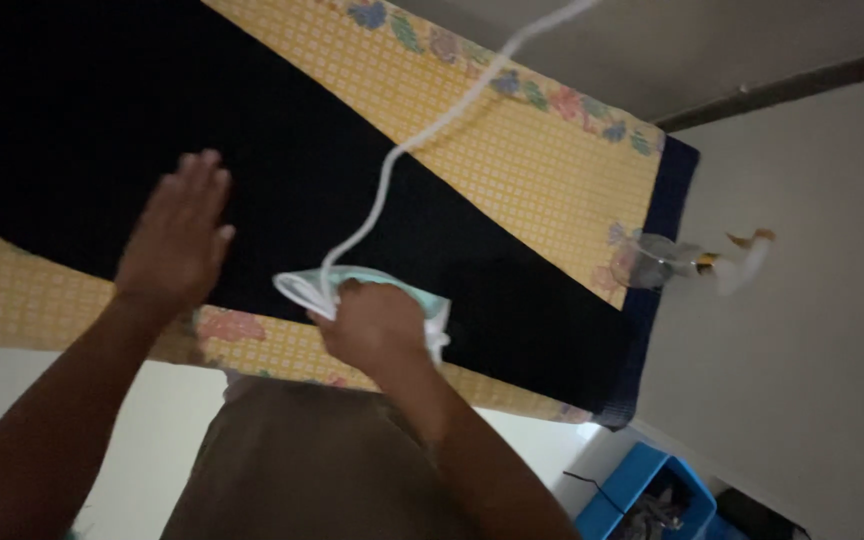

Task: Ironing a pair of black pants on an ironing board and hanging them in a closet.

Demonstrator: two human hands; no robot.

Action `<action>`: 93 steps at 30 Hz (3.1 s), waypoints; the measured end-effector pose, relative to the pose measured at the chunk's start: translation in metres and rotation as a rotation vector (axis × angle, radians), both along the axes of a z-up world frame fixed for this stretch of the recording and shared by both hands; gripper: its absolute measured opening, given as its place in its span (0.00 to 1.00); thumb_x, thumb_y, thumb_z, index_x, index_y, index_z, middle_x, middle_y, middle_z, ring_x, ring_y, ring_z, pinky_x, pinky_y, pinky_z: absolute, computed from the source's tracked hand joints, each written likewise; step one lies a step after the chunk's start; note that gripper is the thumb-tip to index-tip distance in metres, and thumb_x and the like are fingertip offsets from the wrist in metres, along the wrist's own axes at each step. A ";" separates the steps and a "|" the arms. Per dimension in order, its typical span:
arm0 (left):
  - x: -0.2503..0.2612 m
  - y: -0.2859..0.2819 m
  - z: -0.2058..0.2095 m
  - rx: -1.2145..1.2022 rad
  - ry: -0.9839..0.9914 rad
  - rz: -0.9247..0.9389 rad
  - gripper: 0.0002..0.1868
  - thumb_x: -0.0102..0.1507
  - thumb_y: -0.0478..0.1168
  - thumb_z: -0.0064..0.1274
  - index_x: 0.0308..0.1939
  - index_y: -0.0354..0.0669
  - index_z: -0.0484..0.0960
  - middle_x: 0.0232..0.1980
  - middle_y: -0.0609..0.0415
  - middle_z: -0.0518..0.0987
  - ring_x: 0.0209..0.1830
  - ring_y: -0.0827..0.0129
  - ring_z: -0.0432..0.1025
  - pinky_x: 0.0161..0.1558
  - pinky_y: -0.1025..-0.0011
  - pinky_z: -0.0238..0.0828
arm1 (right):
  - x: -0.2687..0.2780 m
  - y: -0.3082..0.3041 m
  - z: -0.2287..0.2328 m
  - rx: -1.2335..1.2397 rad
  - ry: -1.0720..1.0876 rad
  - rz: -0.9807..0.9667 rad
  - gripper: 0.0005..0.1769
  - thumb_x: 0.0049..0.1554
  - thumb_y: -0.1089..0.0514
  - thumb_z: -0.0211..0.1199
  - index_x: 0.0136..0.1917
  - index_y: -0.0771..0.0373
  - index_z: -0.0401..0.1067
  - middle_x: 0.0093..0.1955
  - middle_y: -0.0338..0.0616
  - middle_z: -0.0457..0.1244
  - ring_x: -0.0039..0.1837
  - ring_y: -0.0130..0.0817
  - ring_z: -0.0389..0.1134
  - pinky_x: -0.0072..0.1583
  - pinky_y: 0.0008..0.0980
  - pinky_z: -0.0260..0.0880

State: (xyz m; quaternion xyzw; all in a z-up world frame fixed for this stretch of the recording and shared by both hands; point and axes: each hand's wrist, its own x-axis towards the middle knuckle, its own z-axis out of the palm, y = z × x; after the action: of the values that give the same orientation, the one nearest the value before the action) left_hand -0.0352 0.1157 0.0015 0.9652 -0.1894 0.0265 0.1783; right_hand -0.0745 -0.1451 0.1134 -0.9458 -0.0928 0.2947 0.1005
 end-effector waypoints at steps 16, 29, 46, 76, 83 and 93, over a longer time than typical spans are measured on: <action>-0.007 0.017 0.010 -0.060 -0.104 0.029 0.32 0.77 0.47 0.31 0.80 0.29 0.57 0.85 0.37 0.53 0.86 0.48 0.47 0.82 0.51 0.40 | -0.112 -0.258 -0.020 -0.434 -0.044 -0.238 0.38 0.54 0.23 0.57 0.48 0.61 0.79 0.39 0.58 0.71 0.42 0.56 0.75 0.48 0.53 0.76; -0.006 0.012 0.006 0.018 -0.091 0.051 0.34 0.74 0.46 0.36 0.80 0.29 0.57 0.85 0.36 0.54 0.86 0.46 0.48 0.82 0.51 0.42 | -0.138 -0.288 -0.016 -0.390 0.007 -0.367 0.36 0.53 0.25 0.58 0.51 0.60 0.78 0.37 0.55 0.72 0.40 0.51 0.76 0.47 0.49 0.78; -0.005 0.019 0.011 -0.026 -0.033 0.089 0.34 0.73 0.48 0.36 0.78 0.30 0.58 0.84 0.39 0.53 0.85 0.49 0.46 0.81 0.54 0.40 | -0.024 -0.043 -0.016 -0.056 -0.083 -0.040 0.32 0.55 0.31 0.63 0.43 0.66 0.75 0.33 0.55 0.69 0.35 0.52 0.73 0.38 0.52 0.72; 0.001 0.037 0.008 -0.139 0.025 0.026 0.30 0.73 0.44 0.31 0.78 0.33 0.56 0.83 0.43 0.51 0.84 0.56 0.45 0.79 0.57 0.38 | 0.040 0.083 -0.012 -0.216 -0.062 -0.364 0.35 0.55 0.28 0.62 0.48 0.66 0.76 0.42 0.60 0.71 0.46 0.57 0.74 0.48 0.53 0.75; -0.001 0.019 0.006 -0.281 0.001 0.104 0.28 0.75 0.43 0.34 0.78 0.34 0.59 0.83 0.44 0.53 0.85 0.54 0.46 0.81 0.55 0.42 | 0.009 0.040 -0.015 -0.129 -0.034 -0.056 0.34 0.57 0.30 0.64 0.49 0.66 0.76 0.40 0.59 0.70 0.42 0.55 0.74 0.43 0.51 0.74; -0.012 -0.114 0.025 0.098 0.033 -0.255 0.36 0.72 0.54 0.30 0.78 0.34 0.52 0.83 0.45 0.47 0.84 0.58 0.41 0.79 0.60 0.37 | -0.061 -0.223 -0.031 -0.325 -0.106 -0.234 0.37 0.53 0.27 0.60 0.52 0.63 0.78 0.41 0.58 0.71 0.45 0.53 0.75 0.49 0.50 0.76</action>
State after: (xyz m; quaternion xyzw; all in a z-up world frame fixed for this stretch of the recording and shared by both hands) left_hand -0.0469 0.0018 0.0267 0.9411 -0.3087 -0.0215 0.1360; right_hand -0.1354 -0.3677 0.0823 -0.9681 0.0613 0.2417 -0.0251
